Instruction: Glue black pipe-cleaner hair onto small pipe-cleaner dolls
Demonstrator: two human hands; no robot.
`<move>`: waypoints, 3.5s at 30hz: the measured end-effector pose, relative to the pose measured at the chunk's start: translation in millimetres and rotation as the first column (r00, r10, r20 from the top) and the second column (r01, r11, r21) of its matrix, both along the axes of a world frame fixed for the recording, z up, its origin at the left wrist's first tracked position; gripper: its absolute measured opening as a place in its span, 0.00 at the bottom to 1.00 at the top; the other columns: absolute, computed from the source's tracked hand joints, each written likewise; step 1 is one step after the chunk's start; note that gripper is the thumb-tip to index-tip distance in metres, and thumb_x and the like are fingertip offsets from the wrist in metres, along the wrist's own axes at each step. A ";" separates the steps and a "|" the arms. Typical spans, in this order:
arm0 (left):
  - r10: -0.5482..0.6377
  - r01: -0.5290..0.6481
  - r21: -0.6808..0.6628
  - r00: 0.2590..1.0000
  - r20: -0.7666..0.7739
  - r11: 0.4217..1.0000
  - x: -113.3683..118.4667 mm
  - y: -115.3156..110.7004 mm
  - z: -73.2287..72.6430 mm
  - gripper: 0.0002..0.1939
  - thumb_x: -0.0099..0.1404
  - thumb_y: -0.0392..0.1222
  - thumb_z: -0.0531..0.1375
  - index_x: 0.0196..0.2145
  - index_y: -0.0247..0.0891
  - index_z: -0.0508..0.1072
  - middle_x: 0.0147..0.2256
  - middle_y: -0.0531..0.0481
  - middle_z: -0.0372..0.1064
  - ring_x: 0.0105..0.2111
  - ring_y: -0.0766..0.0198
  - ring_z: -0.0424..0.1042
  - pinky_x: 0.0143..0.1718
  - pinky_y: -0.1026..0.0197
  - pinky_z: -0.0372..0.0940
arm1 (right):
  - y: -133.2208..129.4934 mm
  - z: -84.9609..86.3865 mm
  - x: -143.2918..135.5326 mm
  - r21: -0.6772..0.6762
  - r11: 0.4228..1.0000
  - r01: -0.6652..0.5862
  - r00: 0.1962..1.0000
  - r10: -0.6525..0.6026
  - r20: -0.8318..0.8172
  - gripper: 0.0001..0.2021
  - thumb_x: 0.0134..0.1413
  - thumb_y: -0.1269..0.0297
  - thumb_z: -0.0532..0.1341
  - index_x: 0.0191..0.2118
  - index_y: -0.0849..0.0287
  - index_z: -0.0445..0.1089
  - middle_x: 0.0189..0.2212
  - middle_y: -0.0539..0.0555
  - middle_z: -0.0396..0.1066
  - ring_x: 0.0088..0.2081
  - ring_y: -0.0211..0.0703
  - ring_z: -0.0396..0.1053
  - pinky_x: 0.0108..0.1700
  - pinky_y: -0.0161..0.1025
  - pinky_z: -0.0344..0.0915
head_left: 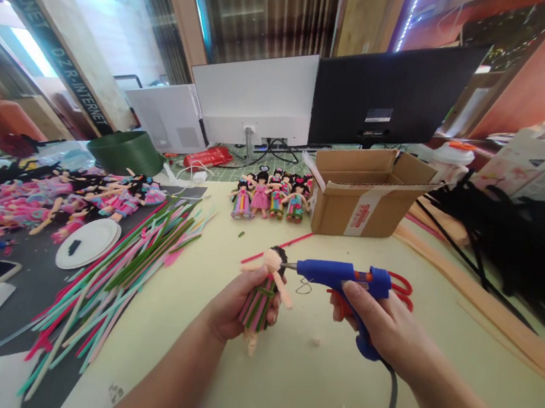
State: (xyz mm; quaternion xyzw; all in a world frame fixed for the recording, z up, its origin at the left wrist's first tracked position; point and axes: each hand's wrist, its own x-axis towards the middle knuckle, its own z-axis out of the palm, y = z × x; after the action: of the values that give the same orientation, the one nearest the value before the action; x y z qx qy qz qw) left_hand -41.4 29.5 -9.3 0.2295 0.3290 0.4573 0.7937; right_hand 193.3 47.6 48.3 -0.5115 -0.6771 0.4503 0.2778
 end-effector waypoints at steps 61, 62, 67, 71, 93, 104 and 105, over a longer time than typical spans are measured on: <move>-0.013 0.013 -0.006 1.000 0.009 1.000 1.2 -1.8 1.3 0.21 0.59 0.55 0.61 0.36 0.31 0.73 0.22 0.47 0.70 0.18 0.67 0.69 0.19 0.67 0.65 | 1.6 -4.3 1.8 -0.030 0.999 0.035 0.999 -0.035 0.009 0.30 0.55 0.35 0.49 0.27 0.59 0.70 0.22 0.54 0.70 0.26 0.43 0.67 0.28 0.40 0.63; -0.012 0.012 -0.010 1.000 0.009 1.000 1.3 -1.9 1.4 0.21 0.59 0.55 0.61 0.37 0.31 0.73 0.22 0.47 0.70 0.18 0.67 0.69 0.19 0.67 0.64 | 1.6 -4.5 1.6 -0.029 0.999 0.037 0.999 -0.037 0.008 0.30 0.55 0.35 0.49 0.26 0.59 0.70 0.22 0.54 0.70 0.26 0.43 0.67 0.28 0.40 0.63; -0.010 0.010 -0.009 1.000 0.005 1.000 0.8 -1.8 0.0 0.21 0.59 0.55 0.62 0.37 0.31 0.73 0.23 0.47 0.71 0.18 0.67 0.69 0.19 0.66 0.64 | 1.0 -3.9 0.8 -0.016 0.999 0.030 1.000 -0.030 0.006 0.29 0.55 0.37 0.49 0.25 0.59 0.69 0.22 0.54 0.70 0.25 0.43 0.67 0.28 0.40 0.62; -0.006 0.006 -0.015 1.000 0.004 1.000 0.1 -0.9 -0.4 0.21 0.58 0.55 0.62 0.37 0.31 0.73 0.23 0.48 0.71 0.18 0.67 0.69 0.19 0.66 0.64 | 1.2 -2.5 0.2 -0.012 1.000 0.027 1.000 -0.027 0.007 0.29 0.55 0.37 0.50 0.26 0.59 0.70 0.21 0.54 0.71 0.25 0.43 0.67 0.29 0.40 0.62; 0.011 -0.011 -0.011 1.000 0.017 1.000 -0.7 -0.5 -0.3 0.20 0.59 0.54 0.61 0.37 0.32 0.73 0.24 0.47 0.71 0.19 0.67 0.70 0.20 0.66 0.65 | -3.8 -0.1 -5.8 0.100 0.994 0.038 0.998 -0.042 0.044 0.25 0.54 0.42 0.52 0.23 0.59 0.70 0.20 0.53 0.68 0.22 0.39 0.63 0.23 0.37 0.60; 0.120 -0.121 0.022 0.993 0.021 0.992 -3.1 2.7 7.7 0.16 0.61 0.51 0.61 0.35 0.33 0.71 0.24 0.48 0.71 0.18 0.68 0.69 0.21 0.66 0.65 | 32.9 -30.3 9.6 0.172 0.959 0.227 0.892 -0.276 0.359 0.19 0.55 0.46 0.53 0.30 0.57 0.70 0.20 0.52 0.69 0.23 0.43 0.68 0.23 0.35 0.59; 0.132 -0.132 0.021 0.991 0.014 0.991 -3.8 3.2 7.5 0.15 0.61 0.51 0.61 0.35 0.33 0.70 0.24 0.49 0.71 0.18 0.67 0.69 0.22 0.66 0.65 | 37.8 -36.2 10.5 0.162 0.960 0.229 0.869 -0.277 0.410 0.19 0.56 0.47 0.53 0.30 0.57 0.70 0.20 0.52 0.69 0.22 0.43 0.68 0.23 0.35 0.58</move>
State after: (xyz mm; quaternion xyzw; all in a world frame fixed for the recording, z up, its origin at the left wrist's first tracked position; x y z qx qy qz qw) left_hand -45.2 32.6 -1.7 0.2131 0.3332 0.5138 0.7613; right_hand 203.8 85.3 12.1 -0.6664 -0.6717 0.2493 0.2062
